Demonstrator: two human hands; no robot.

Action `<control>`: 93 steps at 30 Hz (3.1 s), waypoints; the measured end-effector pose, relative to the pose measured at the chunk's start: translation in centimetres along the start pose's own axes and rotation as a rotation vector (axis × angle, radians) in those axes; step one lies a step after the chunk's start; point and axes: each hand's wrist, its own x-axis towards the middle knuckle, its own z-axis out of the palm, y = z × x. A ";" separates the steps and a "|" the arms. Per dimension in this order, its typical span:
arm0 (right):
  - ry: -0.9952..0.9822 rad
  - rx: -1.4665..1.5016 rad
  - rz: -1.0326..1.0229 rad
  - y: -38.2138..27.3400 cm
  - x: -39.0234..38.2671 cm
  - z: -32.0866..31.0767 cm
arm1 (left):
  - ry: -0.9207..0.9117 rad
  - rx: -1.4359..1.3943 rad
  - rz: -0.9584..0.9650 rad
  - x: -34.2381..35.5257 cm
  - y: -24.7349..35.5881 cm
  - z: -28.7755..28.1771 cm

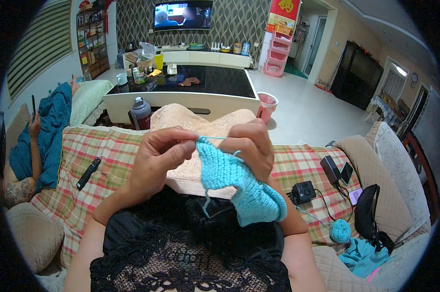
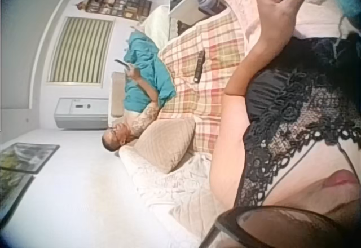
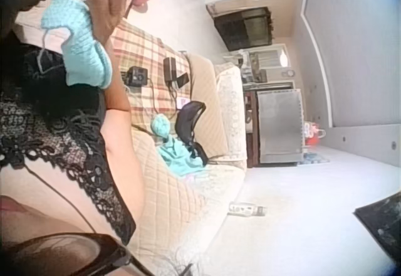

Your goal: The person knits a light blue fabric using knitting needles and yarn while lying on a sofa. The hands repeatedly loop and pull the yarn through stitches to extend the knitted piece.

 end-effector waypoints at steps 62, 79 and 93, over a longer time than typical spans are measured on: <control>0.095 -0.316 -0.163 -0.1 0.0 0.5 | 0.020 0.005 0.085 0.4 -0.6 0.5; 0.019 -0.158 -0.171 0.5 -0.9 0.0 | -0.028 -0.195 -0.013 0.3 -0.5 0.0; -0.002 -0.131 -0.188 0.5 -0.8 -0.3 | 0.002 -0.093 0.031 0.3 -0.4 0.2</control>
